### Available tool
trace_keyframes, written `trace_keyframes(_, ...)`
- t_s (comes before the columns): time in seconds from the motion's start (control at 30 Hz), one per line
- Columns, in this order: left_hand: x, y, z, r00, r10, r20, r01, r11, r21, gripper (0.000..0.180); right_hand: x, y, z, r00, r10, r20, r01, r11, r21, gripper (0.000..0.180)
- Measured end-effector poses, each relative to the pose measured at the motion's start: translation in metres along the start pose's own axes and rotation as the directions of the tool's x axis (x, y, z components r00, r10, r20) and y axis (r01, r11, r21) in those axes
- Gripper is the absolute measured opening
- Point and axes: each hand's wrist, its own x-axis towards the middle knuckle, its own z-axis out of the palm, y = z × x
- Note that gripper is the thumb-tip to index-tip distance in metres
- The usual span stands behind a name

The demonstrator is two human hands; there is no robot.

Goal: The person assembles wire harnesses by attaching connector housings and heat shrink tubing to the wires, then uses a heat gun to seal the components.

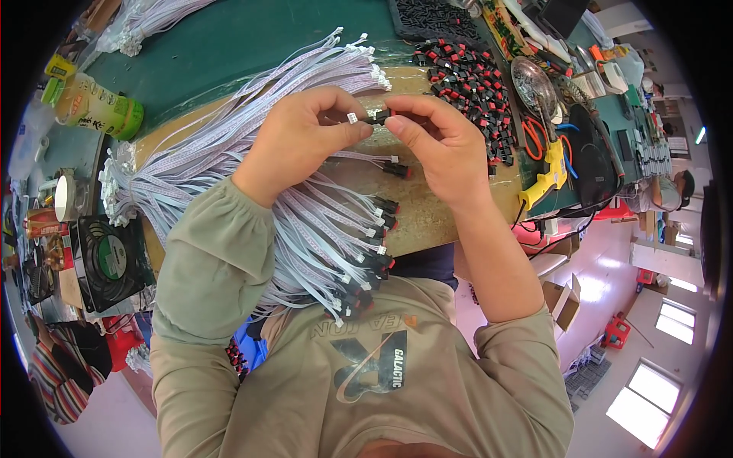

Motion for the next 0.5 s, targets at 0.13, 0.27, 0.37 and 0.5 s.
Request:
trace_keyframes(0.13, -0.0006, -0.0020, 0.0010, 0.999, 0.038, -0.035, -0.039, 0.999, -0.033, 0.017, -0.0007, -0.0014, 0.0001, 1.000, 0.023, 0.012, -0.023, 1.000, 0.003, 0.023)
trace_keyframes(0.27, -0.0011, -0.0004, 0.0025, 0.999, 0.023, -0.041, -0.025, 0.998, -0.057, 0.016, -0.0024, -0.0008, -0.0001, 1.000, 0.003, 0.017, -0.003, 1.000, -0.011, 0.023)
trace_keyframes(0.37, 0.0001, -0.0030, 0.0042, 0.995, 0.076, -0.061, -0.079, 0.996, -0.044, 0.013, -0.0039, 0.0032, -0.0006, 1.000, 0.015, 0.016, -0.015, 1.000, -0.018, 0.023)
trace_keyframes(0.5, -0.0019, -0.0042, 0.0043, 0.995, 0.079, -0.065, -0.078, 0.997, 0.014, 0.010, -0.0082, 0.0021, -0.0003, 0.993, 0.115, 0.029, -0.116, 0.993, 0.027, 0.023)
